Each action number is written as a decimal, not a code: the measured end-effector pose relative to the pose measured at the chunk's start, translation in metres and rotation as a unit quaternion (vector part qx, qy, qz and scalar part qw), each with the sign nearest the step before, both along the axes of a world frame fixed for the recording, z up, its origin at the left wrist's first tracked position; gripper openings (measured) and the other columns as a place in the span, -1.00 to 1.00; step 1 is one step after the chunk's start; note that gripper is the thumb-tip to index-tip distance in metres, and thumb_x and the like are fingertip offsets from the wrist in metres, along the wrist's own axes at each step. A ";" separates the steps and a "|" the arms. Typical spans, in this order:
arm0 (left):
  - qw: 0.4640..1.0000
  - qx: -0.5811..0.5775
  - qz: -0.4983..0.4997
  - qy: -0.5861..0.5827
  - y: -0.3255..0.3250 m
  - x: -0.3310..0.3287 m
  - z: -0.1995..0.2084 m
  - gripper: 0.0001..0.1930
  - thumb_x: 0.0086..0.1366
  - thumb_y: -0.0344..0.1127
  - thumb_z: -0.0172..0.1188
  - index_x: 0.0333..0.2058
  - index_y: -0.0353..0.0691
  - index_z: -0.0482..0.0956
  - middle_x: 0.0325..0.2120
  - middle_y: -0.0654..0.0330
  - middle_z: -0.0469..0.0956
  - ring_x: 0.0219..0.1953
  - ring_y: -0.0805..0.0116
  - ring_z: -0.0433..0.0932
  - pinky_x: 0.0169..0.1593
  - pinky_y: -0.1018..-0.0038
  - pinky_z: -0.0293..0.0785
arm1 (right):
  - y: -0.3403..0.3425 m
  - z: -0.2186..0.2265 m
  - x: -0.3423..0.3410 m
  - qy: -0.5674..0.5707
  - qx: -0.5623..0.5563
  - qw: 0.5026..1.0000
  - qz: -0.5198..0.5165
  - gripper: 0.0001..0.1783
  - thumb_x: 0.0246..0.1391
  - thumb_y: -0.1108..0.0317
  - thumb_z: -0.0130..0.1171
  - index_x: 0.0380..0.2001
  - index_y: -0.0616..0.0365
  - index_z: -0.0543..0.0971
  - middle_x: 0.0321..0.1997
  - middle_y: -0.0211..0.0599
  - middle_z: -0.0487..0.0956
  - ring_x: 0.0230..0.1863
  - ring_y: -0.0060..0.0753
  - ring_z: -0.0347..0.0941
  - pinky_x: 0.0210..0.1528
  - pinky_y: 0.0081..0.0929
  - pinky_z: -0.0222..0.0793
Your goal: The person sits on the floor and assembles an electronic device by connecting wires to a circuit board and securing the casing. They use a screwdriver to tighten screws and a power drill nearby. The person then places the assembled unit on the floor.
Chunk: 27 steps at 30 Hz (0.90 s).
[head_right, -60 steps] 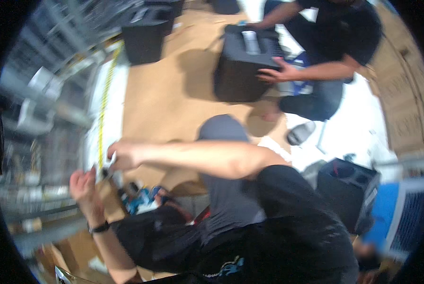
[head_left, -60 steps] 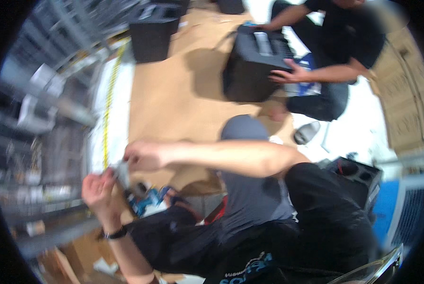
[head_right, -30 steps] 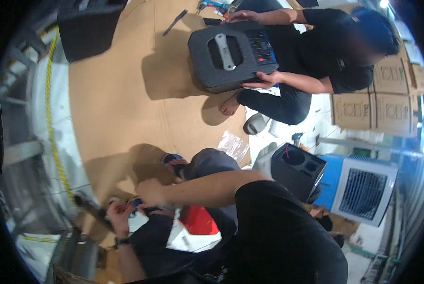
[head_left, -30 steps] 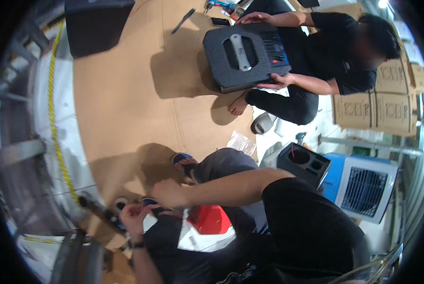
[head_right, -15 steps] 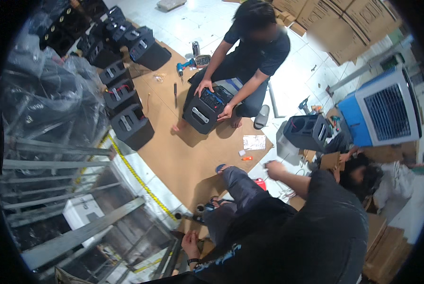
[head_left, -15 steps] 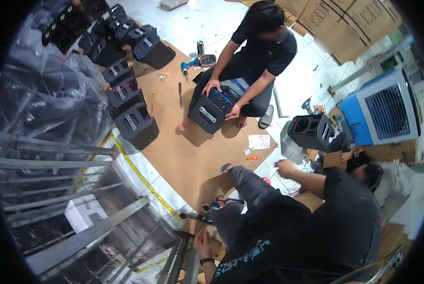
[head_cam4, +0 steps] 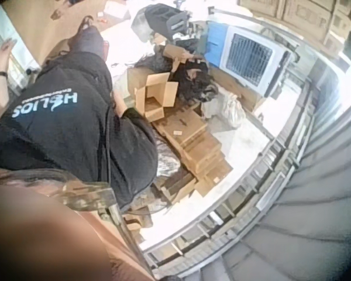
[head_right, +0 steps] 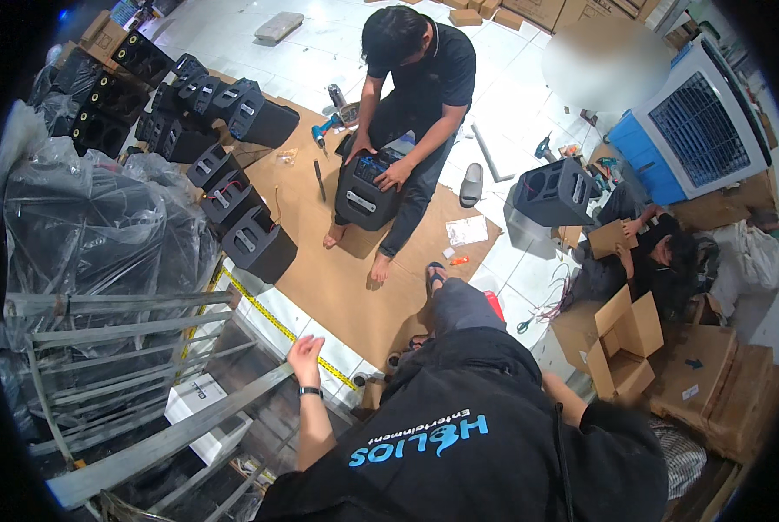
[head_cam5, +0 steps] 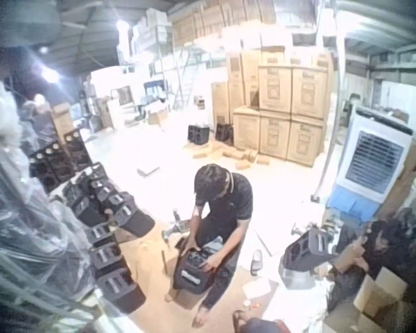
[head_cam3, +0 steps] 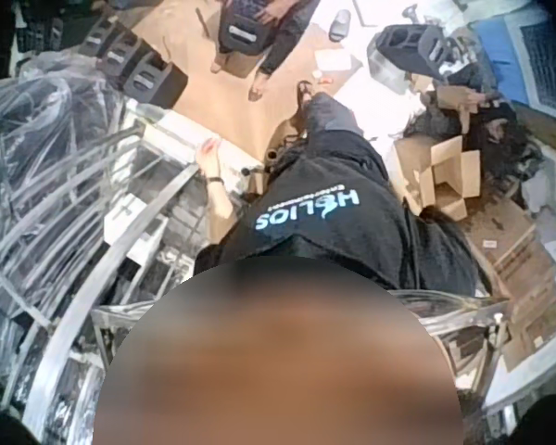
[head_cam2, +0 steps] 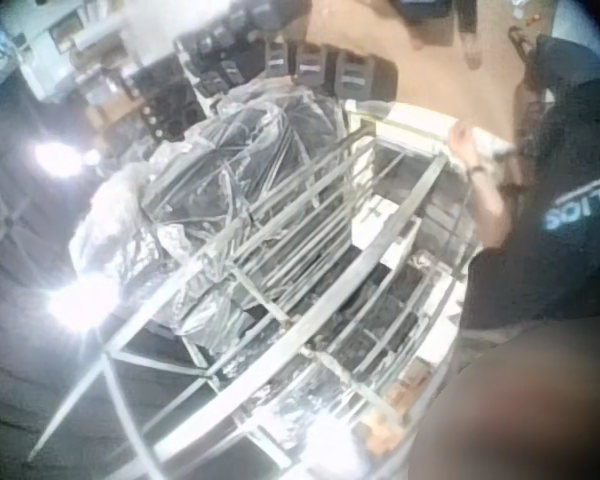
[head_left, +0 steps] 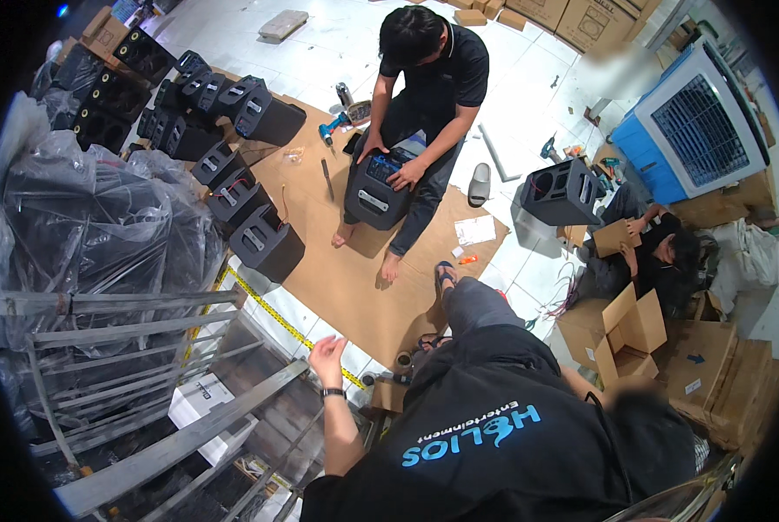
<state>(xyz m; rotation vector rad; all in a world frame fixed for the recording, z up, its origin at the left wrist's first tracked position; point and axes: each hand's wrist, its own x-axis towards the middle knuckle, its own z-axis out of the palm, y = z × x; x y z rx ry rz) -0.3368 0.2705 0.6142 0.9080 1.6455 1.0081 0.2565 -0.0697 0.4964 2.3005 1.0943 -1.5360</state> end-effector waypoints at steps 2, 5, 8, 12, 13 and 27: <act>1.000 0.016 -0.020 -0.013 0.032 0.031 0.004 -0.60 0.12 -0.57 0.49 -0.06 -0.46 0.59 -0.28 0.01 0.72 -0.21 0.39 0.67 -0.02 0.50 0.58 | -0.005 -0.020 -0.003 0.015 -0.006 1.000 -0.012 -0.49 0.02 0.08 0.35 0.03 0.06 0.67 -0.08 -0.01 0.72 0.02 0.06 0.64 0.13 -0.17 0.54; 0.996 -0.006 -0.070 -0.054 0.066 0.077 0.009 -0.64 0.22 -0.59 0.39 0.00 -0.51 0.57 -0.20 -0.06 0.71 -0.12 0.31 0.70 0.06 0.47 0.61 | 0.041 -0.032 0.003 0.020 0.022 0.999 -0.011 -0.48 0.02 0.06 0.36 0.03 0.06 0.67 -0.08 -0.02 0.72 0.02 0.05 0.64 0.13 -0.17 0.53; 0.991 -0.032 -0.123 -0.047 0.082 0.107 0.013 -0.69 0.31 -0.59 0.31 0.01 -0.55 0.55 -0.15 -0.10 0.70 -0.07 0.24 0.71 0.10 0.44 0.61 | 0.123 -0.016 0.019 -0.014 0.027 0.999 0.015 -0.48 0.02 0.05 0.37 0.03 0.06 0.67 -0.08 -0.03 0.72 0.03 0.04 0.64 0.13 -0.17 0.53; 0.989 -0.031 -0.135 -0.043 0.084 0.109 0.006 -0.72 0.42 -0.50 0.20 0.05 -0.51 0.51 -0.10 -0.08 0.67 -0.06 0.19 0.69 0.08 0.40 0.62 | 0.249 0.028 0.057 -0.005 0.068 0.997 -0.036 -0.39 0.03 -0.04 0.35 0.02 0.19 0.63 -0.10 0.00 0.71 -0.02 0.01 0.64 0.05 -0.18 0.53; 0.989 -0.029 -0.130 -0.069 0.084 0.105 0.002 -0.71 0.44 -0.47 0.18 0.07 -0.48 0.50 -0.10 -0.05 0.66 -0.06 0.19 0.69 0.08 0.38 0.62 | 0.276 0.040 0.069 -0.034 0.128 0.991 -0.009 -0.40 0.02 -0.02 0.36 0.02 0.19 0.64 -0.12 0.05 0.71 -0.04 0.03 0.66 0.05 -0.12 0.55; 0.947 -0.198 -0.252 -0.008 0.200 0.120 -0.080 -0.58 0.30 -0.59 0.21 0.13 -0.37 0.43 -0.14 0.07 0.64 -0.11 0.34 0.63 -0.03 0.45 0.60 | 0.235 0.120 0.036 -0.047 0.179 0.938 -0.294 -0.55 0.14 0.13 0.31 0.04 0.12 0.64 -0.14 -0.02 0.74 -0.08 -0.05 0.69 0.06 -0.24 0.56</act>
